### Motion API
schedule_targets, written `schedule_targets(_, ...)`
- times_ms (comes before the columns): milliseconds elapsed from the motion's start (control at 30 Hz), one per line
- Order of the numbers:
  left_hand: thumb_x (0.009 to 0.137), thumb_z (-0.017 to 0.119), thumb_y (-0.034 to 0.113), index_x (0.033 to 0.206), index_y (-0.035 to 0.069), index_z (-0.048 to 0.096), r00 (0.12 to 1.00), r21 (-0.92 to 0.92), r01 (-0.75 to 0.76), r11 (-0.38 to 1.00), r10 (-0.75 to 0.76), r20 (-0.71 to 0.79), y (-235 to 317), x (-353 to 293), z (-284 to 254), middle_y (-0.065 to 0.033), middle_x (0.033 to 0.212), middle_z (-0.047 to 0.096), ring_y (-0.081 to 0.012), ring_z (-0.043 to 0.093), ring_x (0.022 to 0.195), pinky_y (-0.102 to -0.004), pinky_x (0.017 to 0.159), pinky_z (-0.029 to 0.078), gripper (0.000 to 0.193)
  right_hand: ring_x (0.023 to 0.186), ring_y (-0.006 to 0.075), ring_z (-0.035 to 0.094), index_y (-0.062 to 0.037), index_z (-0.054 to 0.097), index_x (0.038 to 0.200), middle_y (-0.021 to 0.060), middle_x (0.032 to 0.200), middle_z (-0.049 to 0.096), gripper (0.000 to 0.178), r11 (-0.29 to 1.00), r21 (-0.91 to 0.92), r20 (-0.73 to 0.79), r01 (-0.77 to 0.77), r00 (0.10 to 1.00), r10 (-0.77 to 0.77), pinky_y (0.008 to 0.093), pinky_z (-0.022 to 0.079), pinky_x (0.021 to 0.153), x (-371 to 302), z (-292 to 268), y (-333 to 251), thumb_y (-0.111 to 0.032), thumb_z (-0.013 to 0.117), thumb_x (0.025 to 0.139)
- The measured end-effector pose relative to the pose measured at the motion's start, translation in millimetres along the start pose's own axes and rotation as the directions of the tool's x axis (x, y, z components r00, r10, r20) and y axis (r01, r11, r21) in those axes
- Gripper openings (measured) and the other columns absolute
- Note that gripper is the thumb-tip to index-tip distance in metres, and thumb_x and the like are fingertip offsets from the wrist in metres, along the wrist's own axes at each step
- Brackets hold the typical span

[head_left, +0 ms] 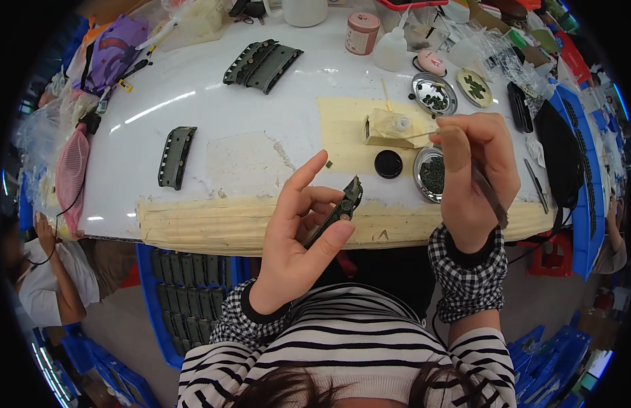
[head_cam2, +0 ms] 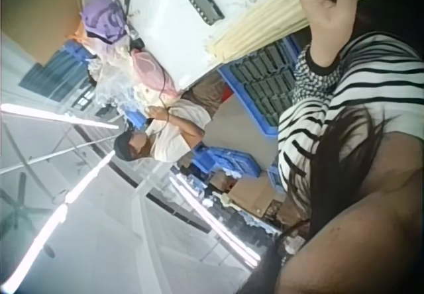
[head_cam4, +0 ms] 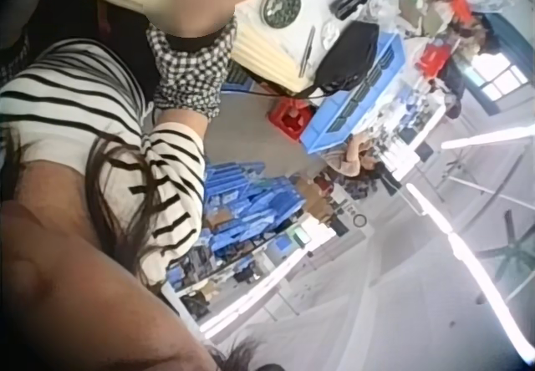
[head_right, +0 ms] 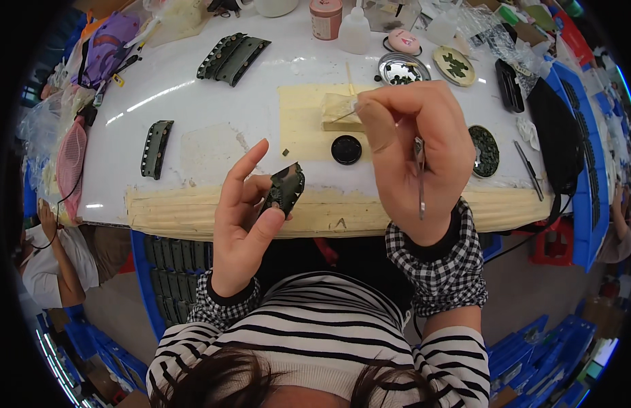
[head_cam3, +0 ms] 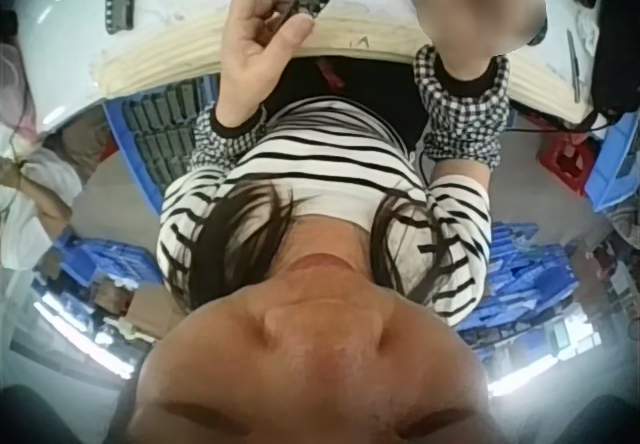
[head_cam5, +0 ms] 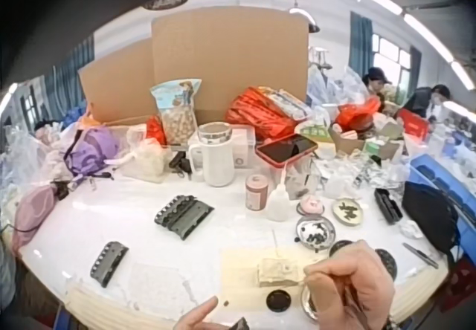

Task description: Assembling a small plastic toy tank using tools on a workbench.

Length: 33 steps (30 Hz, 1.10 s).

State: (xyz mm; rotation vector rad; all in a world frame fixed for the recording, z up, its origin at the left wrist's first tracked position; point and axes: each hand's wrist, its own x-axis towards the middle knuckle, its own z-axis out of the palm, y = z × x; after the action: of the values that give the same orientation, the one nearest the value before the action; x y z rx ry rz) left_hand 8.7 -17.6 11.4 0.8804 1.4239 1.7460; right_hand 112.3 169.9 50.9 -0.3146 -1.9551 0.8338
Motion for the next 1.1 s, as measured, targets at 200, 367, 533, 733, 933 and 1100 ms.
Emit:
schedule_targets(200,0.086,0.069,0.007,0.148,0.001,0.024,0.999,0.118,-0.045,0.992,0.047,-0.019,1.4,3.0,7.7,-0.0113,0.102,0.061,-0.012,0.059,0.085,-0.0237,0.078,0.047,0.077,0.079,0.0104,0.064,0.0048,0.054,0.098,0.0059,0.088,0.058,0.013,0.838,0.464,0.262,-0.288,0.948,0.181,0.0225,0.053,0.071,-16.9,13.4,-15.2,-0.007,0.057,0.095)
schedule_targets(367,0.086,0.069,0.008,0.147,0.0,0.024,0.997,0.155,-0.075,0.985,0.08,-0.024,-0.4,2.5,6.3,-0.0121,0.102,0.061,-0.0122,0.06,0.083,-0.0239,0.075,0.047,0.076,0.075,0.011,0.065,0.0051,0.053,0.098,0.0062,0.086,0.059,0.012,0.823,0.486,0.285,-0.296,0.943,0.171,0.0226,0.054,0.068,-18.4,18.6,-13.1,-0.007,0.055,0.096)
schedule_targets(533,0.086,0.07,0.008,0.147,0.0,0.024,0.995,0.142,-0.086,0.986,0.091,-0.029,-3.7,2.8,6.9,-0.0124,0.101,0.062,-0.0122,0.06,0.082,-0.0236,0.074,0.048,0.077,0.075,0.0113,0.065,0.005,0.054,0.098,0.0067,0.085,0.059,0.012,0.842,0.454,0.301,-0.29,0.94,0.161,0.023,0.054,0.068,-18.8,18.7,-12.3,-0.006,0.056,0.096)
schedule_targets(733,0.086,0.07,0.008,0.147,-0.001,0.024,0.995,0.133,-0.09,0.987,0.096,-0.038,-5.7,2.6,6.8,-0.0128,0.101,0.062,-0.0124,0.06,0.082,-0.0237,0.074,0.048,0.077,0.076,0.0116,0.066,0.005,0.054,0.098,0.007,0.086,0.06,0.011,0.847,0.452,0.305,-0.278,0.941,0.146,0.0228,0.054,0.068,-19.1,19.4,-10.9,-0.005,0.057,0.095)
schedule_targets(933,0.088,0.067,0.009,0.147,0.0,0.025,0.997,0.101,-0.073,0.992,0.075,-0.019,-5.5,1.8,5.4,-0.0119,0.104,0.061,-0.0121,0.059,0.086,-0.0238,0.077,0.047,0.072,0.075,0.0106,0.064,0.0049,0.054,0.099,0.0062,0.088,0.058,0.015,0.823,0.478,0.199,-0.308,0.95,0.24,0.0238,0.056,0.069,-13.5,17.5,-11.7,-0.01,0.054,0.098)
schedule_targets(1100,0.1,0.049,0.031,0.142,-0.004,0.032,0.997,-0.088,0.02,0.996,-0.013,0.073,-3.1,0.4,-0.4,-0.0209,0.128,0.054,-0.0222,0.057,0.112,-0.0344,0.099,0.044,0.058,0.067,0.0091,0.056,0.0033,0.058,0.092,0.0045,0.084,0.058,0.01,0.996,-0.029,0.018,-0.083,0.996,0.084,0.0252,0.047,0.055,5.7,8.3,20.3,-0.007,0.058,0.094)
